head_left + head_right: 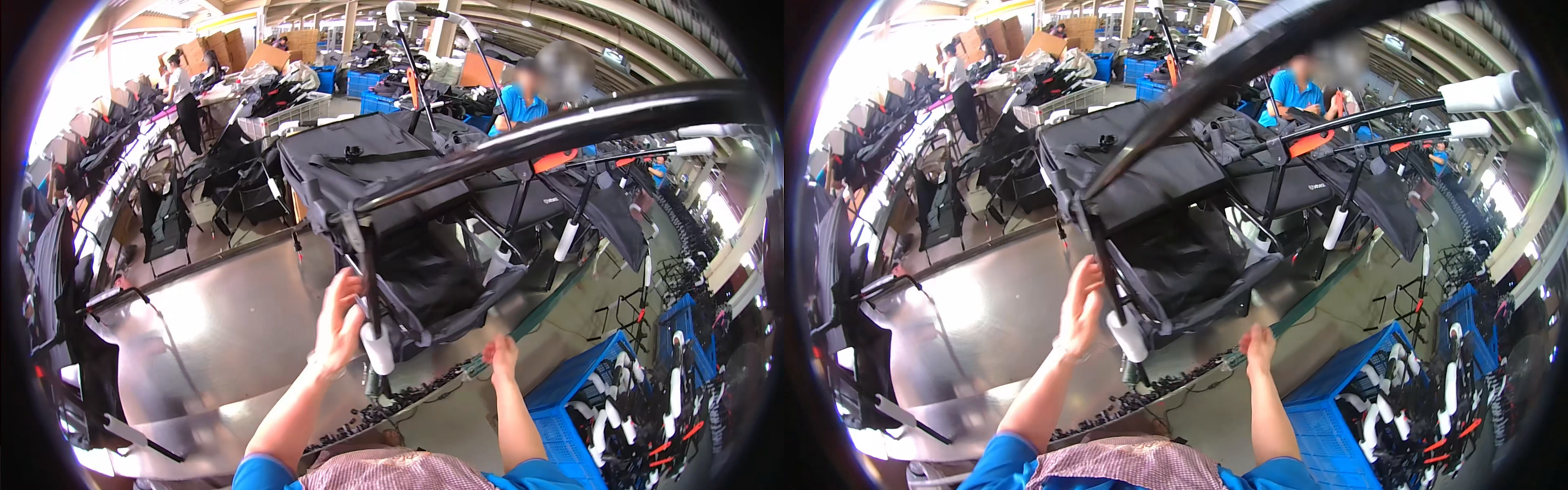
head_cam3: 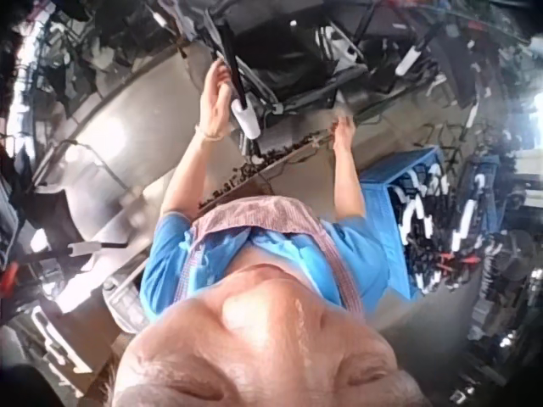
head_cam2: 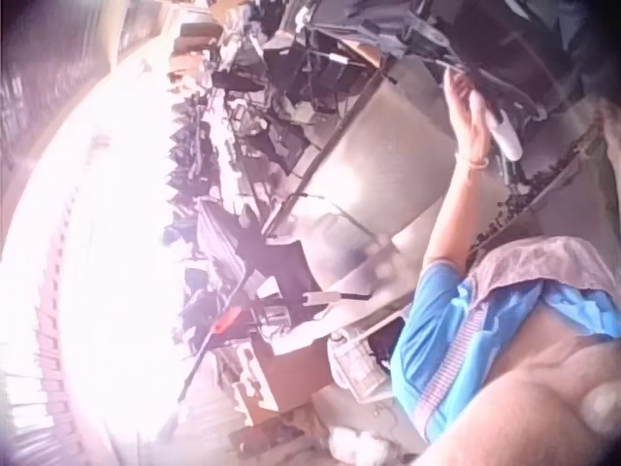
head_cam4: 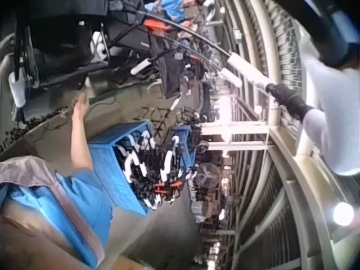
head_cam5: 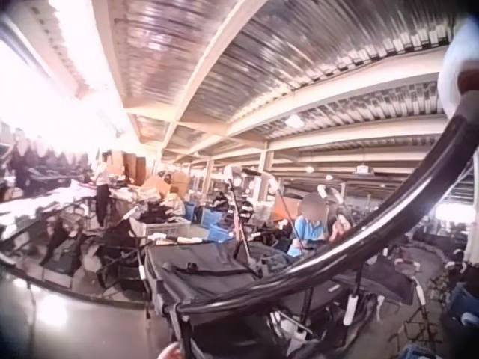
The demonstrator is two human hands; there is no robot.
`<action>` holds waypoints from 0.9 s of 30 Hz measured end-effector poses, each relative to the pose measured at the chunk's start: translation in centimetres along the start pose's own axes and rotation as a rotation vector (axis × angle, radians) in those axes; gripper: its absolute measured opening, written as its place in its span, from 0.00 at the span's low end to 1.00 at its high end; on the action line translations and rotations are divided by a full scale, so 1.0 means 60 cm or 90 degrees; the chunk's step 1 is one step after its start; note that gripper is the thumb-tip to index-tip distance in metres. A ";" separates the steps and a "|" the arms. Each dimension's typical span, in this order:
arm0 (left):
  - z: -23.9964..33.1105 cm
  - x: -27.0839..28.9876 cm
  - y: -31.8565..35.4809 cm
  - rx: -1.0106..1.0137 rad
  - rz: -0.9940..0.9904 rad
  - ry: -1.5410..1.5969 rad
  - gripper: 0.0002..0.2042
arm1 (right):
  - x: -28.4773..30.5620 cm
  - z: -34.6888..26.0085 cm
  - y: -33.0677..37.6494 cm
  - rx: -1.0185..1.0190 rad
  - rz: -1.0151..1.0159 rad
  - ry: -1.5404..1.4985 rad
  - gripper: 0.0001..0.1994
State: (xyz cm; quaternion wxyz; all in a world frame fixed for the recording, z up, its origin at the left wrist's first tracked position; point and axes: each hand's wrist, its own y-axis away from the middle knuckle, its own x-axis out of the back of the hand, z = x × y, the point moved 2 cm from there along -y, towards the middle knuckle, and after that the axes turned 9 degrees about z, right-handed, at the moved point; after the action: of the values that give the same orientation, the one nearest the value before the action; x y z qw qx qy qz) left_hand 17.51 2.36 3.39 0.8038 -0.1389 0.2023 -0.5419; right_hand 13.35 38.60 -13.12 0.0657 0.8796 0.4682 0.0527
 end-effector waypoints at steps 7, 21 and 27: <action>0.013 -0.063 -0.036 0.050 0.138 0.010 0.19 | -0.100 -0.123 -0.186 0.129 0.057 -0.152 0.15; 0.169 0.313 0.019 0.060 0.334 -0.092 0.28 | -0.296 -0.247 0.153 0.165 -0.536 -0.355 0.24; 0.252 0.610 0.107 -0.026 0.494 -0.451 0.28 | -0.438 -0.158 0.376 0.420 -0.528 -0.115 0.18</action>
State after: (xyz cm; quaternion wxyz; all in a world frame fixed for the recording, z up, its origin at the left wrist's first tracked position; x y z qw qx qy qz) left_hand 42.07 -29.10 7.47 0.9616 -0.2444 -0.0350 -0.1196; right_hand 15.71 4.94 -0.85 -0.1585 0.5956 0.7607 -0.2036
